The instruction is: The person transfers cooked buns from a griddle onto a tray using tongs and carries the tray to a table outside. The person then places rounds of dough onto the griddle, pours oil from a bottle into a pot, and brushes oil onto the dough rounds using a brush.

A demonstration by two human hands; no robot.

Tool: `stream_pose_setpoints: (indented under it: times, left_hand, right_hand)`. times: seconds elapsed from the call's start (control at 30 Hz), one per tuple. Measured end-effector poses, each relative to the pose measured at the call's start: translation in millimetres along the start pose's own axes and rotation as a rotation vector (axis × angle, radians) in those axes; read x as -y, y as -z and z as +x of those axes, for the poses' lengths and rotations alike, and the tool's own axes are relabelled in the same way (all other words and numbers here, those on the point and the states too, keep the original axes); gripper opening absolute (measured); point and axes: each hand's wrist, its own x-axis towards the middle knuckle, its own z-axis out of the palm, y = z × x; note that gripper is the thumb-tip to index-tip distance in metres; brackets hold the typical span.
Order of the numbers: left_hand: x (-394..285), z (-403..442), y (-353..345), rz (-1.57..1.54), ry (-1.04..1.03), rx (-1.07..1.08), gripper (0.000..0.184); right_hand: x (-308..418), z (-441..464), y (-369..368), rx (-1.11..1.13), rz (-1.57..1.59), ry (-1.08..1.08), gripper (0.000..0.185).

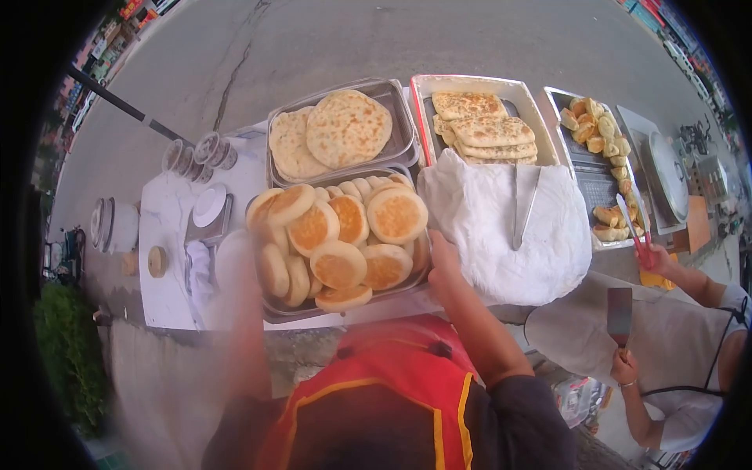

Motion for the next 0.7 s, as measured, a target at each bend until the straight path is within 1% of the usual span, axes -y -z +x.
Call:
stream_pose_setpoints:
  times: [0.03,0.13,0.17,0.2,0.27,0.3,0.37,0.4,0.43,0.5,0.63,0.67,0.7]
  left_hand:
    - [4,4,-2,0.010,0.000,0.009,0.033]
    - [26,11,-8,-0.044,-0.139,0.114,0.035]
    - [36,21,-9,-0.029,-0.145,0.129,0.037]
    - [49,34,-8,-0.062,-0.118,0.138,0.037]
    - [45,39,-15,-0.114,-0.026,0.169,0.036]
    - [43,38,-16,-0.067,0.019,0.131,0.035]
    - [18,10,-26,0.021,0.098,0.039,0.033]
    - [33,15,-23,0.057,-0.025,0.004,0.028]
    - [39,16,-23,0.061,-0.062,-0.029,0.026]
    - [34,20,-25,0.073,-0.037,-0.015,0.024]
    - [28,28,-26,0.228,-0.046,-0.107,0.033]
    - [44,22,-33,0.254,-0.087,-0.143,0.035]
    - [42,22,-32,0.288,-0.091,-0.150,0.036]
  right_hand:
    - [5,0,2,0.012,0.023,0.008,0.036]
    - [14,-5,16,0.014,0.060,0.018,0.037]
    - [18,-6,20,-0.002,0.065,0.026,0.037]
    - [17,0,21,0.004,0.072,0.041,0.038]
    - [17,-3,22,-0.034,0.050,0.040,0.041]
    - [16,-3,23,-0.048,0.030,0.040,0.042]
    - [7,6,28,-0.049,0.011,0.043,0.045]
    - [2,16,35,-0.040,0.014,0.047,0.048]
    - [-3,32,26,0.024,0.028,0.071,0.052]
    - [4,14,19,-0.020,-0.009,0.111,0.050]
    - [15,-3,4,-0.077,-0.072,0.137,0.047]
    - [10,12,16,-0.054,-0.069,0.138,0.047]
    - [13,4,14,-0.058,-0.062,0.125,0.048]
